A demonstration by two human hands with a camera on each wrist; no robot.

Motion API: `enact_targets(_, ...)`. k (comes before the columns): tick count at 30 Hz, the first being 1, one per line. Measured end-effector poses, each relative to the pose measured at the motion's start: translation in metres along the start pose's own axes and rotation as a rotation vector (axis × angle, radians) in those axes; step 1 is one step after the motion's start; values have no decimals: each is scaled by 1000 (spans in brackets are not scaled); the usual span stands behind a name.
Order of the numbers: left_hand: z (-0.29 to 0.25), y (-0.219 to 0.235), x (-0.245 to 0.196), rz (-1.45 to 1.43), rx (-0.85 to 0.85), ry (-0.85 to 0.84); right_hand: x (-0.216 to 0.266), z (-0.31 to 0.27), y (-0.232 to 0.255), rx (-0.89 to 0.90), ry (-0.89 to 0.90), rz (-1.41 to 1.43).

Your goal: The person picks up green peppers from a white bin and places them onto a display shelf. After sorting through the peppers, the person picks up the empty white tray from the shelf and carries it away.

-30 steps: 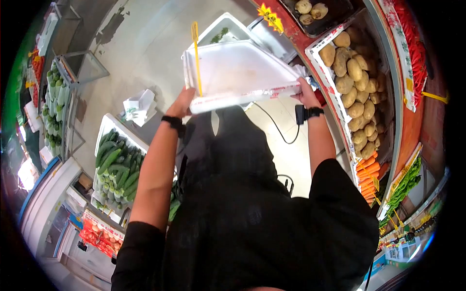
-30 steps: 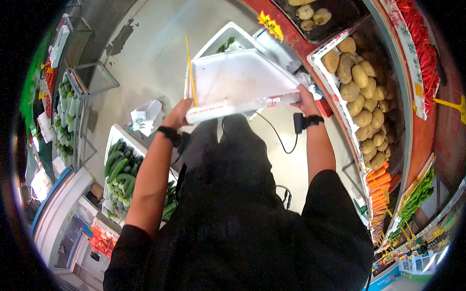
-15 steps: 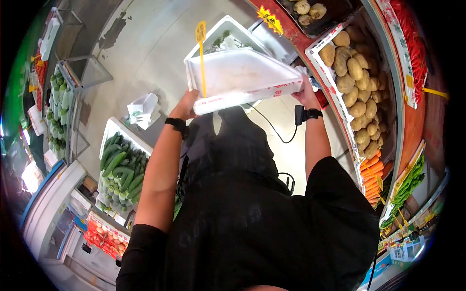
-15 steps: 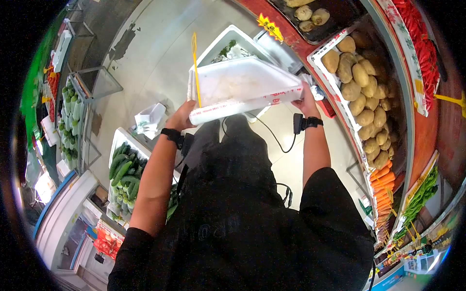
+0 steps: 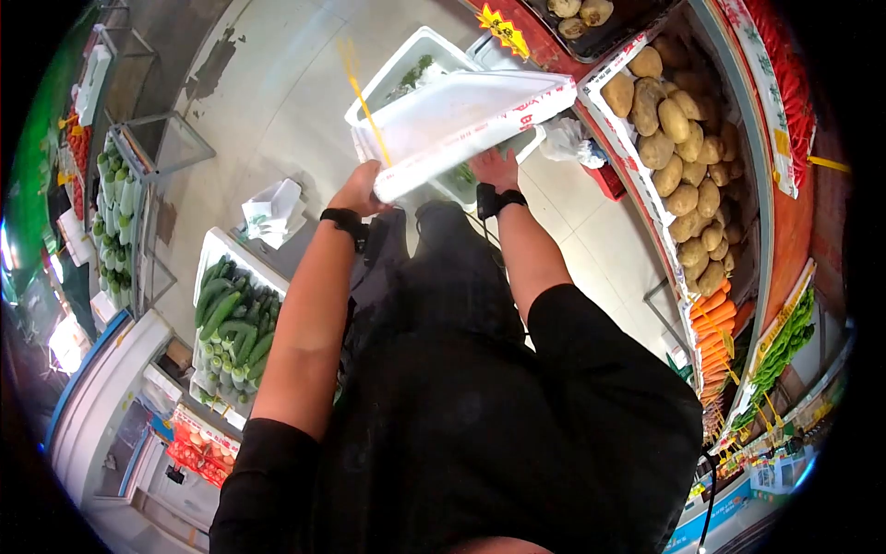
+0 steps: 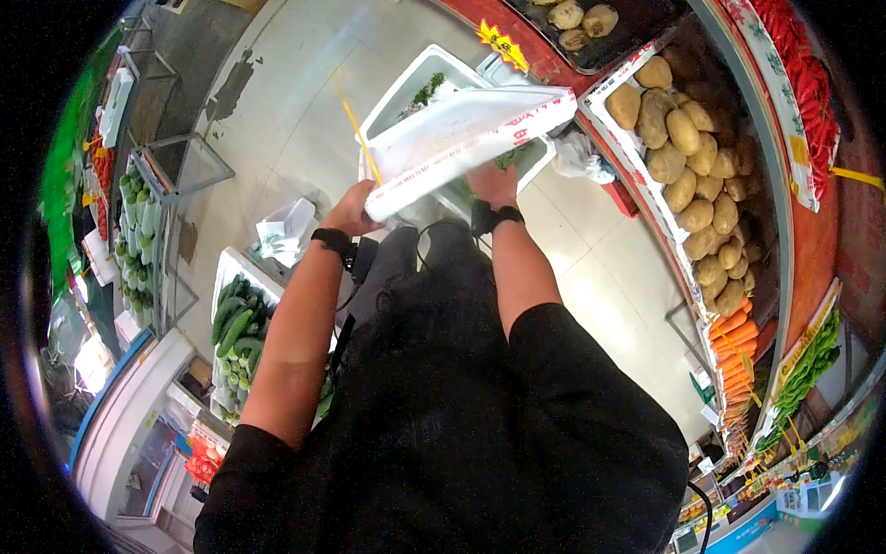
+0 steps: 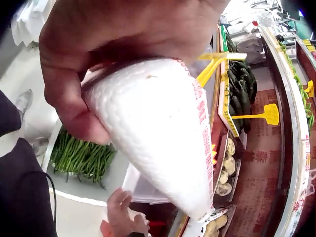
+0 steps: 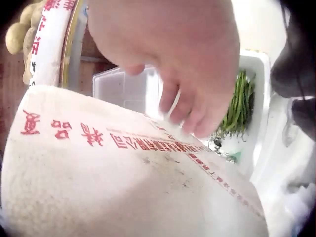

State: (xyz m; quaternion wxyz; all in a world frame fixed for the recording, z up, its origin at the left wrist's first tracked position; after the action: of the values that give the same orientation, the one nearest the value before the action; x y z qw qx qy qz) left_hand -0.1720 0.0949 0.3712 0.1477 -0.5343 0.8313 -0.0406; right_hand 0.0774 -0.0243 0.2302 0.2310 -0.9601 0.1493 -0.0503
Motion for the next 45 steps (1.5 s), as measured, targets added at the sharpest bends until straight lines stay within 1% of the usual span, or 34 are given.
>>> enact_targets(1, -12, -5, -7, 22, -32, 7, -2, 18, 33, -146, -50, 52)
enact_targets(2, -19, -8, -14, 46, -62, 7, 9, 38, 48, -171, 21, 48)
enact_targets(4, -17, -5, -10, 97, -80, -8, 22, 42, 58, -237, 157, 34)
enact_targets(5, -14, -3, -4, 101, -74, 1, 33, 41, 37, 17, 294, -463)
enact_targets(6, -11, -1, -1, 107, -67, 6, 23, 17, 15, 49, 203, -305)
enact_targets(7, -13, -1, 0, 65, -86, 19, 14, -14, -19, 83, 114, -147)
enact_targets(8, -17, -3, 1, 23, -105, 31, 6, -30, -38, 117, 25, 11)
enact_targets(9, -19, -5, 2, -18, -122, 44, 9, 7, -8, 176, -71, 180)
enact_targets(12, 4, 7, 4, -27, 16, -55, 50, 14, 49, -228, 15, -34)
enact_targets(13, -7, 3, -2, 6, -6, -58, 67, 5, 44, -220, 71, 120)
enact_targets(14, -21, 1, -8, 40, -29, -62, 87, -3, 35, -200, 141, 109)
enact_targets(15, -37, -3, -14, 74, -53, -64, 105, -36, 11, -289, 203, -15)
enact_targets(16, -50, -5, -21, 94, -86, -90, 126, -59, -25, -57, 288, -151)
enact_targets(17, -61, -6, -25, 116, -120, -114, 118, -100, -86, 275, 188, -196)
enact_targets(18, -69, -4, -28, 139, -153, -137, 123, -111, -92, 262, 156, -254)
enact_targets(19, -74, 3, -27, 197, -196, -139, 132, -104, -80, 215, 107, -329)
enact_targets(20, -78, 5, -27, 199, -198, -136, 139, -92, -70, 171, 58, -406)
enact_targets(23, -87, 9, -30, 218, -204, -118, 142, -81, -63, 79, -20, -616)
enact_targets(25, -85, 20, -27, 253, -214, -83, 135, -102, -81, 30, -34, -646)
enact_targets(27, -80, 25, -27, 270, -221, -107, 134, -111, -96, 10, -41, -678)
enact_targets(29, -81, 28, -25, 282, -240, -119, 138, -98, -89, 19, -25, -743)
enact_targets(31, -94, 19, -31, 288, -270, -134, 139, -96, -89, 12, -18, -796)
enact_targets(34, -88, 24, -32, 272, -179, -171, 137, -97, -86, -17, -11, -830)
enact_targets(35, -84, 32, -42, 455, -197, -353, 137, -99, -86, -19, 0, -820)
enact_targets(36, -89, 30, -49, 638, -212, -531, 137, -101, -84, -24, 10, -810)
enact_targets(38, -80, 39, -35, 613, -214, -502, 140, -92, -67, -55, -1, -871)
enact_targets(40, -89, 29, -25, 203, -185, -109, 145, -87, -65, -74, 5, -879)
enact_targets(41, -97, 21, -30, 328, -176, -177, 143, -89, -60, -87, 4, -852)
enact_targets(42, -100, 20, -25, 327, -209, -178, 142, -91, -54, -102, 2, -824)
enact_targets(44, -103, 17, -20, 324, -271, -184, 139, -89, -47, -42, -18, -778)
enact_targets(45, -100, 15, -17, 332, -210, -191, 136, -97, -47, -15, -13, -763)
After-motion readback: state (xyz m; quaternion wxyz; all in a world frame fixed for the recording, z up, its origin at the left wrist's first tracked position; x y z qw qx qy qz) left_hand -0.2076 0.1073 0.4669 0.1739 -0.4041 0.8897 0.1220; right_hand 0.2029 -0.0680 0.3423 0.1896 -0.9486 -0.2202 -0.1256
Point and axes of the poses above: each hand's wrist, its own z-axis towards the middle knuckle, its own y-axis out of the back of the hand, x = y × z, the point moved 9 cm from there along z, towards the middle knuckle, and after that the axes turned 7 degrees about z, right-handed, at the moved point
